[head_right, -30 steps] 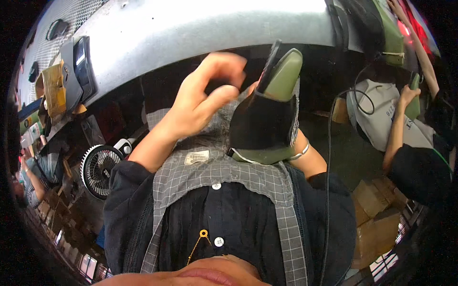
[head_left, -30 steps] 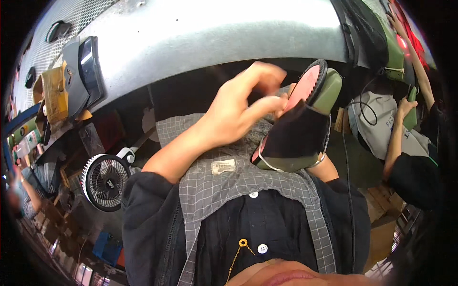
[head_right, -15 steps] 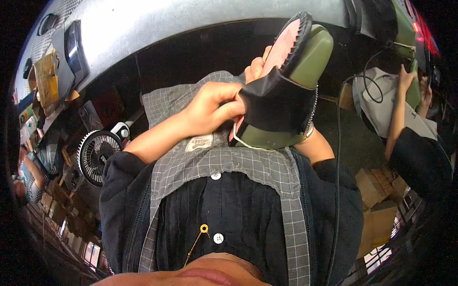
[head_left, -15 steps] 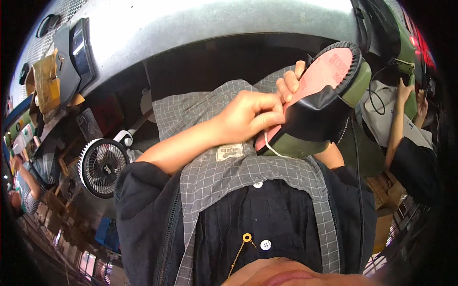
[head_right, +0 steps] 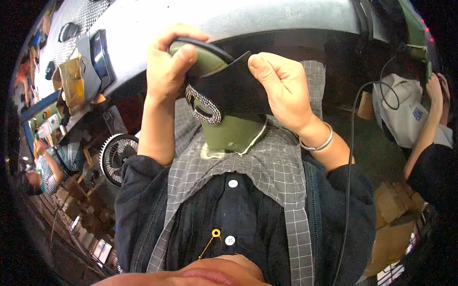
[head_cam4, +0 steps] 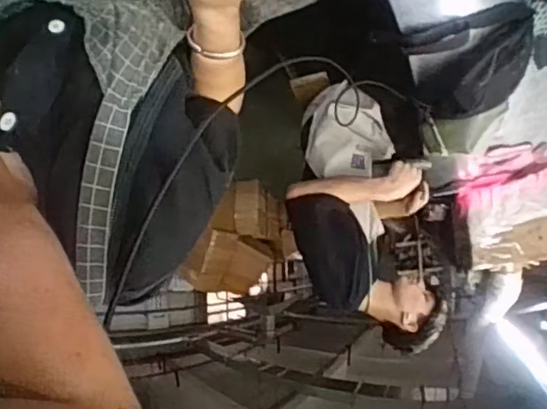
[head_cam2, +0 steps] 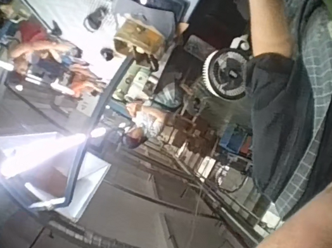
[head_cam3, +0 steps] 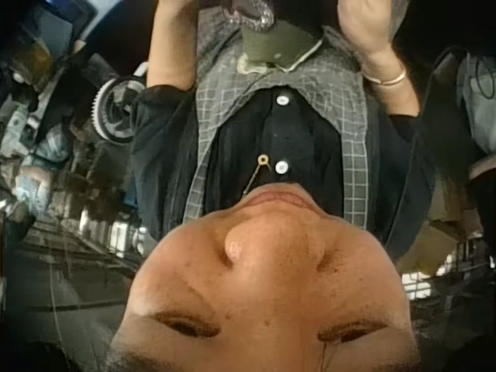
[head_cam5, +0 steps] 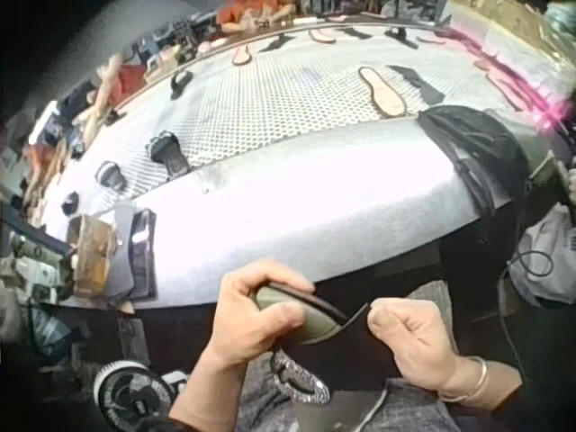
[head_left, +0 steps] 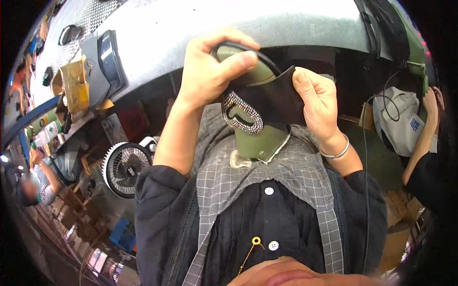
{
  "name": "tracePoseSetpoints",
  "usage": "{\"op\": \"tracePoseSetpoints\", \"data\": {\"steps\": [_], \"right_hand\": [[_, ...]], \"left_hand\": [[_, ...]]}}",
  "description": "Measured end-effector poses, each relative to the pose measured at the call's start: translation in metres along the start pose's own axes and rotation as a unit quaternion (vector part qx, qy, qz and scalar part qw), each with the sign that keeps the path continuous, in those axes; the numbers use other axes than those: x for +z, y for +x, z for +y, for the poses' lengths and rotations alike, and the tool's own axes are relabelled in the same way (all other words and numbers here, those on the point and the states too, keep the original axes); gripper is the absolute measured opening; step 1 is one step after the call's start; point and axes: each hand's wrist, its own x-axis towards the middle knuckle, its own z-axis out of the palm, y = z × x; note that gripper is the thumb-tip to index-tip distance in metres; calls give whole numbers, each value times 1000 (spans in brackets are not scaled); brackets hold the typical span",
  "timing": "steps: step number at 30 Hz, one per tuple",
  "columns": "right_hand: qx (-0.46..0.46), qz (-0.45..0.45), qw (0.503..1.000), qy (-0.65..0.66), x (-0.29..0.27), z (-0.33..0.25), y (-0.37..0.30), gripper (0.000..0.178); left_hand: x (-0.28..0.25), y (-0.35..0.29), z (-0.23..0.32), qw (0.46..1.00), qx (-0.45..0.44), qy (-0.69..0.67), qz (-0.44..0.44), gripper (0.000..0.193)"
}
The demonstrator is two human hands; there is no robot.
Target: Assembling shoe uppers onto lasts at a manufacturing workstation.
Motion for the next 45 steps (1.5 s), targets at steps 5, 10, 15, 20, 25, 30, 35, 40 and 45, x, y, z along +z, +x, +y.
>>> {"op": "tracePoseSetpoints", "data": {"steps": [5,10,15,20,25,30,35,40,45], "right_hand": [[21,-114,993,0,-3,-10,13,38],[197,-316,928,18,-16,1,30,45],[147,-249,955,62,-10,6,15,43],[96,-287,953,-15,-22,0,-9,29],[133,-340,931,24,-32,6,0,26],[85,-284,954,-49,-13,31,-5,64],[182,-180,948,191,6,20,-8,98],[16,-15,998,62,19,29,-1,92],[125,23,939,321,16,22,2,51]], "left_hand": [[-8,-13,-10,988,28,-148,-31,21],[6,-4,-10,967,75,-195,-149,26],[-8,-8,-19,973,47,-207,-92,29],[-19,-21,-37,958,49,-278,-54,35],[-14,-19,-46,934,69,-343,-74,33],[5,2,-53,871,139,-439,-171,49],[15,4,-20,946,-153,-286,-8,80],[40,-44,-42,986,-21,-148,69,62],[46,-46,-48,989,38,-118,76,59]]}}
